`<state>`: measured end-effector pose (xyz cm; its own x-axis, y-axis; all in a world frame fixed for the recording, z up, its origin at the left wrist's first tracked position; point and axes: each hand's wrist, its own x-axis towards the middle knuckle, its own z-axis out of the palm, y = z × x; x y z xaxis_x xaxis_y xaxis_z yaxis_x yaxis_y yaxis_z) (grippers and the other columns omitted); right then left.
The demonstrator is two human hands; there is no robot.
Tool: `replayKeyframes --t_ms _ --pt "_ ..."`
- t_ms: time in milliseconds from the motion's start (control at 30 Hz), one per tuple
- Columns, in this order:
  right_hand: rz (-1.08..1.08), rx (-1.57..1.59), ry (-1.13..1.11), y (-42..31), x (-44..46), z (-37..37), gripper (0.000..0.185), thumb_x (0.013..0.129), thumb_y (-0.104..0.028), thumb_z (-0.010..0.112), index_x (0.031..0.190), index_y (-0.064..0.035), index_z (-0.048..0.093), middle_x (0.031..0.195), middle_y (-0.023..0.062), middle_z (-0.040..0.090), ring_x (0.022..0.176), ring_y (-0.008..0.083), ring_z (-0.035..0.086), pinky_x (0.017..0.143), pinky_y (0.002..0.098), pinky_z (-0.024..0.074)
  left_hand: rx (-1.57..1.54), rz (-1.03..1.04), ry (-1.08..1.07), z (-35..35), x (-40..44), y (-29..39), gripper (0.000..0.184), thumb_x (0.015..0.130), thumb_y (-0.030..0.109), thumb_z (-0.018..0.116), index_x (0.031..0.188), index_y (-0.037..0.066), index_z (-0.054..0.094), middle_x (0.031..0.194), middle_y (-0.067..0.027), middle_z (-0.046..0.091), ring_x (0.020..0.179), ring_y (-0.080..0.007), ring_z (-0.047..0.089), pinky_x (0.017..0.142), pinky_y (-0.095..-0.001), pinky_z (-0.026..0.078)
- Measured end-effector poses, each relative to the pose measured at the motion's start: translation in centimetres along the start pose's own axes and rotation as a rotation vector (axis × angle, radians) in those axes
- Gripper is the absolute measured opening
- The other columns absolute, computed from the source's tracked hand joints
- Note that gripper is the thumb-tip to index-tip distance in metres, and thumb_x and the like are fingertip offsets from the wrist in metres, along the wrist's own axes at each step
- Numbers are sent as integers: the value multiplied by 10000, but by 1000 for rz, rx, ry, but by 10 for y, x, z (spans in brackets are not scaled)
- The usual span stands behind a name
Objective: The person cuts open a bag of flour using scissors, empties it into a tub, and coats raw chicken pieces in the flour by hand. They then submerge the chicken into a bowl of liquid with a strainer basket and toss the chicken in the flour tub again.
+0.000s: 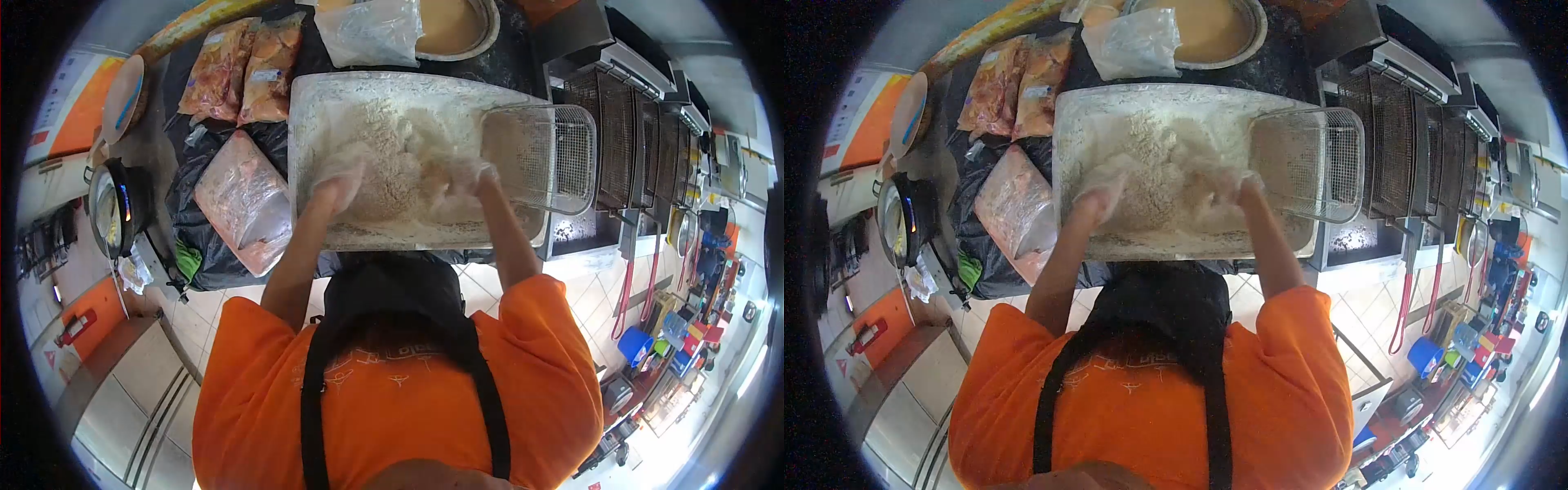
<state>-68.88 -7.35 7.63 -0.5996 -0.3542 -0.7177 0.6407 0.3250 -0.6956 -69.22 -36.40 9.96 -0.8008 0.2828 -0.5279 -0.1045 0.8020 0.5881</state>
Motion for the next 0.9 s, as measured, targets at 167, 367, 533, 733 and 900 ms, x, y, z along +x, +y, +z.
replayKeyframes --t_ms 167,367,533,733,900 --pt "-408 -635 63 57 76 28 365 875 -132 492 1231 -52 492 1140 98 575 954 191 579 876 279 451 -891 -486 -146 35 37 12 329 863 297 539 1077 48 563 963 -81 605 849 -204 534 739 -299 415" --pt "-34 400 -35 -9 10 -41 392 899 -186 487 1231 21 467 1252 164 493 1063 216 539 919 301 439 -373 -135 -38 -29 27 -6 324 889 270 506 1106 33 551 1023 -66 579 888 -186 528 775 -286 427" --pt "-413 -714 245 -15 88 -14 409 914 -188 392 1269 12 432 1276 160 478 1122 221 494 974 305 390 -1147 84 178 127 168 -166 330 905 266 490 1129 27 530 1078 -45 549 940 -170 530 790 -264 439" --pt "-588 -137 -31 -6 62 -12 459 865 -238 513 1291 -80 447 1304 109 466 1163 254 465 1021 333 343 -390 198 280 9 59 -33 300 854 313 549 911 19 571 819 -37 601 657 -187 571 623 -336 485" --pt "-50 -847 80 -47 -11 -3 439 825 -204 550 1234 -57 490 1180 133 551 988 246 571 866 317 467 -669 55 219 30 32 -59 328 882 307 504 994 6 574 911 -95 609 792 -204 568 729 -325 460"
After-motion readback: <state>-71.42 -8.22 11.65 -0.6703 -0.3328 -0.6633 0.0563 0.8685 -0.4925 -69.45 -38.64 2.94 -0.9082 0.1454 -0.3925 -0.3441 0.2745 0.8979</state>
